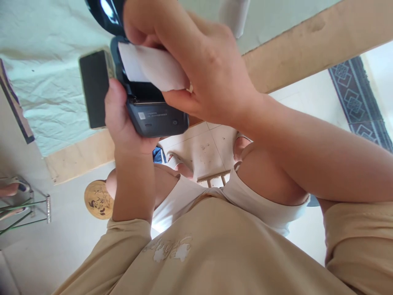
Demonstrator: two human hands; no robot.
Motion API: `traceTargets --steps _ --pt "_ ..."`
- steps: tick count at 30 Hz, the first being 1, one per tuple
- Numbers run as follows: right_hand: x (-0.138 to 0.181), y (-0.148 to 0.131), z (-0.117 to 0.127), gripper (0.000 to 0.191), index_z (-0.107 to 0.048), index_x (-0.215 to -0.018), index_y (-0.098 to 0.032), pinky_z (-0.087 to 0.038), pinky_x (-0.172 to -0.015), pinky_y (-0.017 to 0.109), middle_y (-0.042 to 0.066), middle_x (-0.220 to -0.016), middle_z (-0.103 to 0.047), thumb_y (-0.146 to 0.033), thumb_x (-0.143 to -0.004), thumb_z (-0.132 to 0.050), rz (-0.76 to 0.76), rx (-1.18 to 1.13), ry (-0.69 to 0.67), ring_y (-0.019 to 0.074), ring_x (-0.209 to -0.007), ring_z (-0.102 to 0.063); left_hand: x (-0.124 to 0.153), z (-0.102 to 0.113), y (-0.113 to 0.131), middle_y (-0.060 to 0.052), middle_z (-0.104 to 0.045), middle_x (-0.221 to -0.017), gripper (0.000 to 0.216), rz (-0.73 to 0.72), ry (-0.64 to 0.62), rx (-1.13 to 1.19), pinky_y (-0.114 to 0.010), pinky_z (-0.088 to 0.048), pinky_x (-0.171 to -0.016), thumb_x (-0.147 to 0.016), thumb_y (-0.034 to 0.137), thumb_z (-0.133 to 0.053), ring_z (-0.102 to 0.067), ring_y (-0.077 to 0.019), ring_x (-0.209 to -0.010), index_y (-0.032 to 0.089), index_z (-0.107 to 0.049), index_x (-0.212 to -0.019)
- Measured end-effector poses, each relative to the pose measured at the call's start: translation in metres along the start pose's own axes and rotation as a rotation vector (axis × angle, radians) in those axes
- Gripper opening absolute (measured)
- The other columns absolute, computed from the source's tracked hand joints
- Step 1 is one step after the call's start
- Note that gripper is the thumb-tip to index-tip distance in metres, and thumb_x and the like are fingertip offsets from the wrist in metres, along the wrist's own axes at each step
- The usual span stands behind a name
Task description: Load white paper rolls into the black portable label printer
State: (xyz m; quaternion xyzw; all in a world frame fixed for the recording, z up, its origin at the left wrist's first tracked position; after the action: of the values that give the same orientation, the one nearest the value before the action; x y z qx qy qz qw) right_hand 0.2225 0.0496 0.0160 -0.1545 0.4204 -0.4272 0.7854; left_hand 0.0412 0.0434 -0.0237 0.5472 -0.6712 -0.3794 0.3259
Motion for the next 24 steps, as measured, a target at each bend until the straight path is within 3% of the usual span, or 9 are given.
traceTargets --steps 3,7,12,15,20,24 --pt "0.001 -0.004 -0.002 0.039 -0.066 -0.116 -0.01 -0.047 -0.079 0.026 0.006 -0.113 -0.067 -0.028 -0.083 -0.057 0.065 0.158 0.041 0.0135 -0.097 -0.067 0.001 -0.001 0.0 -0.005 -0.076 -0.106 0.041 0.04 -0.004 0.006 -0.037 -0.065 -0.086 -0.096 0.063 -0.054 -0.068 -0.0293 -0.125 0.03 -0.077 -0.097" --pt "-0.002 -0.002 -0.01 0.025 -0.062 -0.111 -0.017 -0.05 -0.077 0.026 0.002 -0.112 -0.07 -0.027 -0.092 -0.048 0.088 0.358 0.046 0.0132 -0.098 -0.071 0.004 -0.008 0.004 -0.004 -0.075 -0.102 0.033 0.039 -0.038 0.039 -0.034 -0.062 -0.093 -0.099 0.054 -0.056 -0.07 -0.0254 -0.117 0.029 -0.077 -0.093" --pt "0.0 -0.006 -0.012 0.011 -0.065 -0.086 -0.016 -0.051 -0.087 0.025 -0.001 -0.107 -0.071 -0.019 -0.088 -0.055 0.305 0.203 0.272 0.0112 -0.102 -0.07 0.006 -0.012 0.009 -0.004 -0.074 -0.099 0.033 0.029 -0.024 0.085 -0.03 -0.057 -0.102 -0.1 0.051 -0.056 -0.067 -0.0223 -0.122 0.025 -0.077 -0.097" --pt "0.001 -0.01 -0.009 0.019 -0.068 -0.087 -0.017 -0.047 -0.081 0.025 0.0 -0.096 -0.066 -0.019 -0.09 -0.049 0.252 0.243 0.221 0.0093 -0.091 -0.064 0.007 -0.013 0.009 -0.004 -0.074 -0.107 0.03 0.065 -0.01 0.042 -0.029 -0.055 -0.102 -0.099 0.051 -0.059 -0.064 -0.0222 -0.128 0.025 -0.073 -0.097" --pt "0.006 -0.016 -0.009 0.012 -0.065 -0.086 -0.018 -0.041 -0.074 0.026 -0.001 -0.091 -0.063 -0.021 -0.087 -0.053 0.273 0.281 0.157 0.0099 -0.084 -0.06 0.007 -0.013 0.003 -0.004 -0.072 -0.104 0.033 0.045 0.024 0.036 -0.037 -0.054 -0.103 -0.098 0.055 -0.057 -0.07 -0.0232 -0.111 0.024 -0.069 -0.098" --pt "0.01 -0.02 -0.015 0.015 -0.063 -0.084 -0.019 -0.035 -0.074 0.03 -0.002 -0.088 -0.063 -0.023 -0.092 -0.051 0.32 0.266 0.159 0.0094 -0.08 -0.055 0.004 -0.003 0.001 -0.004 -0.073 -0.102 0.042 0.002 -0.026 -0.036 -0.042 -0.052 -0.105 -0.088 0.065 -0.067 -0.062 -0.031 -0.126 0.026 -0.071 -0.103"
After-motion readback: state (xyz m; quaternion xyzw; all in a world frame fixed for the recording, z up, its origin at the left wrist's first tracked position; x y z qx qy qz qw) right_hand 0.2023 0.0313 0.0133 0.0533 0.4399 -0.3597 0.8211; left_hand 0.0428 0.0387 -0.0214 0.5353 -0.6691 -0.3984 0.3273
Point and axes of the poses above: each hand's wrist, its own x-axis away from the middle knuckle, its own z-axis out of the back of the hand, y = z × x, the point moved 2 cm from there along -x, towards the middle knuckle
